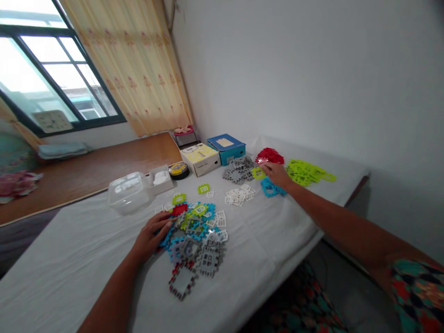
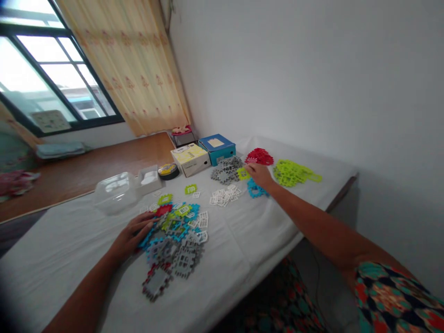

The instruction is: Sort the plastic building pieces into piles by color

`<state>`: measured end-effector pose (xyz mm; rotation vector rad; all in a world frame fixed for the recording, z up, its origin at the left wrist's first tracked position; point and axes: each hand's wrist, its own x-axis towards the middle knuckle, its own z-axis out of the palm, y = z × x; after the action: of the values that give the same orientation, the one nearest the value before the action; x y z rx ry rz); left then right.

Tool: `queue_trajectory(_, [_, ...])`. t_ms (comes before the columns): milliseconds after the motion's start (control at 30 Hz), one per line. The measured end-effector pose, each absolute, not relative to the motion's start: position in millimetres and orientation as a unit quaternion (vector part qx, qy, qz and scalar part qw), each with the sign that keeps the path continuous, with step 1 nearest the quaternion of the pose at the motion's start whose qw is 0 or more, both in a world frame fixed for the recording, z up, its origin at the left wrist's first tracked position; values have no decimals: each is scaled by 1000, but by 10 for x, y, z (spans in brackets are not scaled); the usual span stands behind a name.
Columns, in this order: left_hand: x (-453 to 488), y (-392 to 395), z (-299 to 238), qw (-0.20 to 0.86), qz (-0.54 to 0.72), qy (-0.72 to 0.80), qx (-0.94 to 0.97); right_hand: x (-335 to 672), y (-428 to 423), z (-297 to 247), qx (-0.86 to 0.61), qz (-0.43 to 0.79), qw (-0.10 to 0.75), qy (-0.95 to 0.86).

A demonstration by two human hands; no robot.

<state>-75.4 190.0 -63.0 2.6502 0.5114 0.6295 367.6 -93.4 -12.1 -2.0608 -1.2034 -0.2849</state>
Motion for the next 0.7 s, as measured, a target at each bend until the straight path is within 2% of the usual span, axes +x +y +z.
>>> queue_trajectory(133, [-757,1914,-620,179,221,184,941,4585,-1583,-126,-865,-177,383,-273])
queue_trajectory(300, [-749,1893,-598,187,220,188,939,5214,-2071,-239,-910,-160,349,-153])
queue_trajectory(433, [-756,1883,-609,175,227,189,939,5282,-2127,-314,-922,-180,308,-150])
queue_trajectory(533, [-749,1858,-602,140,248,179,942,5119,-1955,-299,-900,-233,319,-183])
queue_trajectory(700, [-691,1764,-547,122,235,152,952,4350,-1268,-264,-830,-213,345,-383])
